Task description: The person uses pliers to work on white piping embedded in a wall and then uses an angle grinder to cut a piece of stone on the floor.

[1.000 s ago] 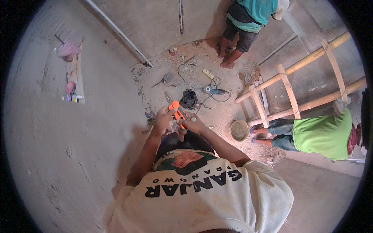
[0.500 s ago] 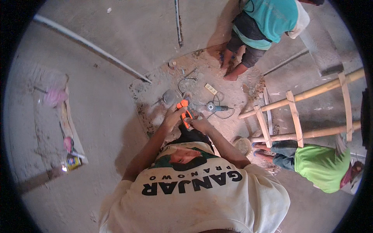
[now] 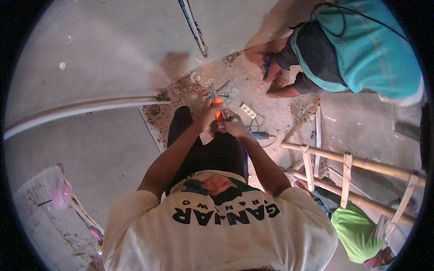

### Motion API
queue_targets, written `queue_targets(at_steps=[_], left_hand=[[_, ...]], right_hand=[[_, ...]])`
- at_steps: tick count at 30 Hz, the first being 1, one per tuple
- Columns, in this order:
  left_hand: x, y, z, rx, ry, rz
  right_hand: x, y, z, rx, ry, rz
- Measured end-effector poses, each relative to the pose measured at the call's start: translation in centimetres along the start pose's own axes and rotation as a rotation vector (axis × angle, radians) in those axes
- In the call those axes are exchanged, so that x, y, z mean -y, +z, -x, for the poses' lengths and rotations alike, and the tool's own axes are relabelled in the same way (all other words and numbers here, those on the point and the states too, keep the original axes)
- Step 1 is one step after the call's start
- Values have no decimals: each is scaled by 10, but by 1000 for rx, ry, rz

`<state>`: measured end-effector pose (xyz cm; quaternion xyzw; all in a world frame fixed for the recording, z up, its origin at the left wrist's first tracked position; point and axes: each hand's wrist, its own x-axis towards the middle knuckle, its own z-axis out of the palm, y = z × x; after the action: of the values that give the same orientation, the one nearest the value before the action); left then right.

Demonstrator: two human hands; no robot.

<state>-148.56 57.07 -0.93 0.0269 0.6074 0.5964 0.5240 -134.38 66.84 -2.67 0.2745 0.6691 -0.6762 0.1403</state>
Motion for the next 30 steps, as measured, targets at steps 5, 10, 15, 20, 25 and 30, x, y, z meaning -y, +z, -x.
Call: queue_targets(at_steps=[5,10,15,20,25,30], left_hand=[[-22,-14,-89,58,-21,68],[21,-54,-207,-25,38,101],[74,-108,-310,-36,-120,44],[142,-160,-399,86,17,146],[137,-164,-412,59,116,64],[130,-172,-410,119,288,42]], right_hand=[[5,-35,-93,48,-312,858],[-29,-38,-213,-116,-226,904],[-54,-38,-286,-373,67,334],[-84,-28,-352,-410,162,332],[-147,-31,-402,-409,-98,210],[-149,-26,-408,-386,-6,166]])
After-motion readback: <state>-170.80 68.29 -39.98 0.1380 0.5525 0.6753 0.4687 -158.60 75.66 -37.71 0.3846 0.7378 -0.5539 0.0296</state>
